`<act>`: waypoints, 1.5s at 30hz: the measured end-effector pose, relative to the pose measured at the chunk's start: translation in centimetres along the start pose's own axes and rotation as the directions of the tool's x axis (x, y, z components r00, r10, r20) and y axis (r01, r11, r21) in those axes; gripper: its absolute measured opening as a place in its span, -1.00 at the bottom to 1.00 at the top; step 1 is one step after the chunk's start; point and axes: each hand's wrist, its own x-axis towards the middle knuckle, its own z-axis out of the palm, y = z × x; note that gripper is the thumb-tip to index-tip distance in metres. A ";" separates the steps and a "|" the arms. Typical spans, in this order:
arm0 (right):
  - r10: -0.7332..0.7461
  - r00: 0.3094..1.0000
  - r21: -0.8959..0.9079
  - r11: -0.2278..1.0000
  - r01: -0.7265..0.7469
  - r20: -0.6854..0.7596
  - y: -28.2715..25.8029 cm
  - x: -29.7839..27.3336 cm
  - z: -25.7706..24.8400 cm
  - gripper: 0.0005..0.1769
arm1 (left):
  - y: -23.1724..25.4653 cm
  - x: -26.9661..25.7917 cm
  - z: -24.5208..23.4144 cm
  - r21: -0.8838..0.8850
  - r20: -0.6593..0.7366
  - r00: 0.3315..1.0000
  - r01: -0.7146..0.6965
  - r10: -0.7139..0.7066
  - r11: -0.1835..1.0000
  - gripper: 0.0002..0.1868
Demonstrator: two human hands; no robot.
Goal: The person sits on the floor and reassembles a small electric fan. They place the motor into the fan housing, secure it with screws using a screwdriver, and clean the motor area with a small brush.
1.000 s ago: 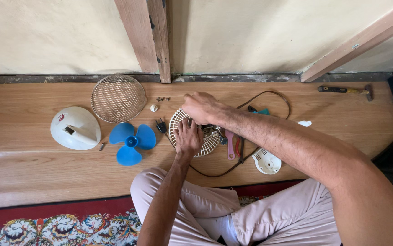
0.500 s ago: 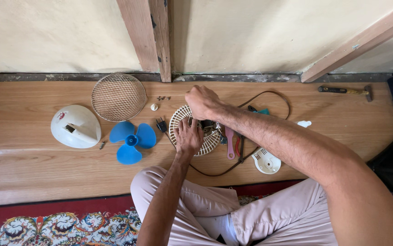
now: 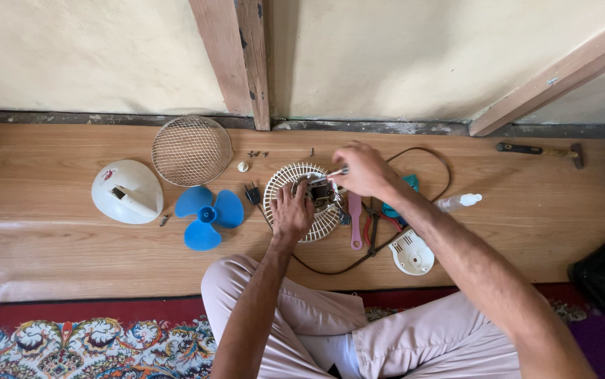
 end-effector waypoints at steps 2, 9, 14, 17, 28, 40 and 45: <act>0.026 0.996 0.133 0.991 -0.014 -0.087 2.9 -1.8 -0.3 -0.58 | -0.1 0.1 0.4 0.000 -0.015 1.000 -0.007 0.007 1.000 -0.44; 0.342 0.931 0.991 -0.008 -0.131 0.126 11.8 -10.1 5.4 -0.59 | 0.5 -0.2 -0.6 -0.001 -0.018 1.000 0.018 -0.018 1.000 -0.40; 0.259 0.946 0.926 -0.367 -0.092 0.196 14.8 -12.0 8.0 -0.46 | 1.4 0.5 -3.6 -0.002 0.055 0.998 0.025 -0.024 1.000 -0.36; 0.207 0.962 0.920 -0.381 -0.088 0.177 15.4 -11.4 9.0 -0.50 | 1.4 2.0 -5.1 -0.006 -0.003 0.999 -0.036 0.036 0.999 -0.49; 0.174 0.966 0.910 -0.402 -0.106 0.189 16.3 -4.4 10.8 -0.70 | 1.7 14.8 -3.2 -0.109 0.153 0.988 -0.012 0.029 0.994 -0.75; 0.074 0.983 0.927 -0.352 -0.133 0.169 15.7 -0.7 10.5 -0.64 | 0.9 19.8 1.8 0.137 0.266 0.953 0.109 -0.143 0.985 -0.66; 0.031 0.991 0.935 -0.336 -0.115 0.133 15.7 0.1 10.6 -0.70 | -0.1 20.6 3.5 0.159 0.286 0.933 0.176 -0.217 0.971 -0.68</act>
